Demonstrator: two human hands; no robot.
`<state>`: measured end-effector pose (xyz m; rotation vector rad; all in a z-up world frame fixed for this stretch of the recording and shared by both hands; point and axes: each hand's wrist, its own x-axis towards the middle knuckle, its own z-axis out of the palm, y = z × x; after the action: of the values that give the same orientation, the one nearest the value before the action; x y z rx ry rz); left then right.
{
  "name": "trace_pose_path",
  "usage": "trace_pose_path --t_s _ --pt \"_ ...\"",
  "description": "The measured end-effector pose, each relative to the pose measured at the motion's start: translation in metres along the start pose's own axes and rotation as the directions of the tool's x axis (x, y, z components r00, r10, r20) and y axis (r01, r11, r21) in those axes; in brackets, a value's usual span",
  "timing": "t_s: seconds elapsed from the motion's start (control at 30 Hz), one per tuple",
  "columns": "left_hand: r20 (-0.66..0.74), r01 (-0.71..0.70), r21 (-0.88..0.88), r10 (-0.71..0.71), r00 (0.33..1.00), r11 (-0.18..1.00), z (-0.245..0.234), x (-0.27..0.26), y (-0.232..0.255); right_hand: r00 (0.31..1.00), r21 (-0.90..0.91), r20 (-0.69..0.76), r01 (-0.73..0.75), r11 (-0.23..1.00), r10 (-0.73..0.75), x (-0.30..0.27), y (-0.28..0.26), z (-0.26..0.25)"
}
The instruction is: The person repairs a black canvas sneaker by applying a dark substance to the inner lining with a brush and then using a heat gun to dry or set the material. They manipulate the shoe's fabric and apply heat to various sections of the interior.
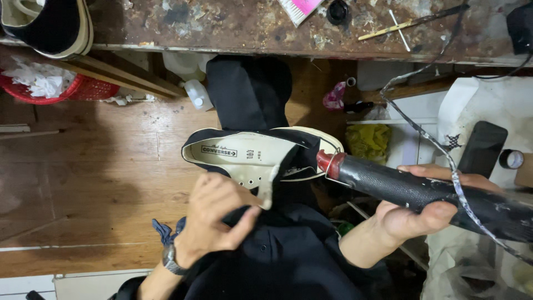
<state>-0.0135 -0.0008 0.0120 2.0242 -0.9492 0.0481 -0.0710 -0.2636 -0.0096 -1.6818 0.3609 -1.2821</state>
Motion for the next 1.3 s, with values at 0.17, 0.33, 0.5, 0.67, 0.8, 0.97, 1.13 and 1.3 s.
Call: trace_pose_path --t_s 0.17,0.33,0.5,0.67,0.8,0.97,1.13,1.3 --pt "-0.039 0.158 0.06 -0.156 0.987 0.986 -0.013 -0.003 -0.013 1.0 -0.021 0.004 0.031 0.999 -0.031 0.004 -0.009 0.011" --pt "0.046 0.091 0.21 -0.103 0.994 0.973 -0.021 -0.005 -0.02 0.998 -0.09 0.051 0.038 0.995 -0.033 0.004 -0.014 0.017" --pt "0.084 0.022 0.144 -0.034 0.996 0.989 -0.022 -0.001 -0.015 0.997 -0.084 0.064 0.051 0.995 -0.046 0.001 -0.014 0.016" --pt "0.072 0.018 0.123 -0.027 0.997 0.992 -0.022 -0.001 -0.014 0.998 -0.061 0.048 0.055 0.997 -0.052 0.001 -0.017 0.019" --pt "0.069 0.012 0.111 -0.02 0.997 0.994 -0.024 -0.001 -0.014 0.995 -0.068 0.074 0.07 0.995 -0.065 0.0 -0.015 0.018" --pt "0.066 0.017 0.121 -0.025 0.998 0.992 -0.025 -0.001 -0.016 0.997 -0.034 0.06 0.047 0.998 -0.045 0.0 -0.019 0.023" --pt "0.08 0.027 0.155 -0.04 0.996 0.987 -0.025 -0.004 -0.025 0.994 -0.115 0.087 0.068 0.991 -0.058 0.0 -0.023 0.022" --pt "0.033 0.055 0.171 -0.062 0.998 0.984 -0.029 0.003 -0.029 0.996 -0.116 0.058 0.07 0.991 -0.064 -0.001 -0.022 0.021"
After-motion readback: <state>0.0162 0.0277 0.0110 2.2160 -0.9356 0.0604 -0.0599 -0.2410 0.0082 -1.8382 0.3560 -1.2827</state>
